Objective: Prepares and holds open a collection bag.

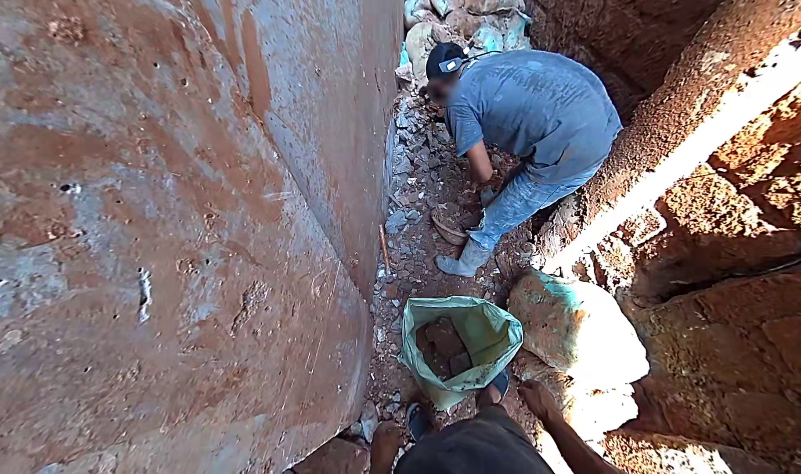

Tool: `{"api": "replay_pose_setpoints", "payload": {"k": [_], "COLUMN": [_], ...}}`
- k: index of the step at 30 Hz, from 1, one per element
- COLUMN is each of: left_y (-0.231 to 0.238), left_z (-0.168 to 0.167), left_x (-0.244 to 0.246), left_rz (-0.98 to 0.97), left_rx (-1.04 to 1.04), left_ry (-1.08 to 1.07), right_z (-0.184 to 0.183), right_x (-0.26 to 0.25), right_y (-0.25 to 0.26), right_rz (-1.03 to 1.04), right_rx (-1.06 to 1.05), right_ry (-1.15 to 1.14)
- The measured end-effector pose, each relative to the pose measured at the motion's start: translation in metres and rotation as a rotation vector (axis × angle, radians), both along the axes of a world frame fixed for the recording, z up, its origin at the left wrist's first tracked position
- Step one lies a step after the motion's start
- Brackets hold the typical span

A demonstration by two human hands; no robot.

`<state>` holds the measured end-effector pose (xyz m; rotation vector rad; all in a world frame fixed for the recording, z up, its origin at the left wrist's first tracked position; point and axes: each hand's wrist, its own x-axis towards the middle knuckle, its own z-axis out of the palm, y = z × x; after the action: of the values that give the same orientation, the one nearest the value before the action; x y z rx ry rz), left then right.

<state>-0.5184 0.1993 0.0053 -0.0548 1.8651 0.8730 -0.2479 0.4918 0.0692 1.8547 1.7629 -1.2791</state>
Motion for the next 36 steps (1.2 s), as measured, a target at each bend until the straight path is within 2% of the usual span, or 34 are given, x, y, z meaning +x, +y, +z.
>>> {"api": "replay_pose_setpoints", "payload": {"k": [10, 29, 36], "left_y": [0.007, 0.002, 0.007], "left_z": [-0.002, 0.004, 0.003], "left_x": [0.003, 0.007, 0.000], "left_rz": [-0.005, 0.007, -0.021], "left_rx": [-0.010, -0.018, -0.020], "left_ry": [-0.002, -0.016, 0.008], "right_z": [0.006, -0.012, 0.004], "right_x": [0.003, 0.010, 0.006], "right_y": [-0.002, -0.012, -0.006], "right_rz": [0.008, -0.031, -0.011], "right_rx": [-0.008, -0.019, -0.020], "right_ry": [-0.022, 0.002, 0.007]}}
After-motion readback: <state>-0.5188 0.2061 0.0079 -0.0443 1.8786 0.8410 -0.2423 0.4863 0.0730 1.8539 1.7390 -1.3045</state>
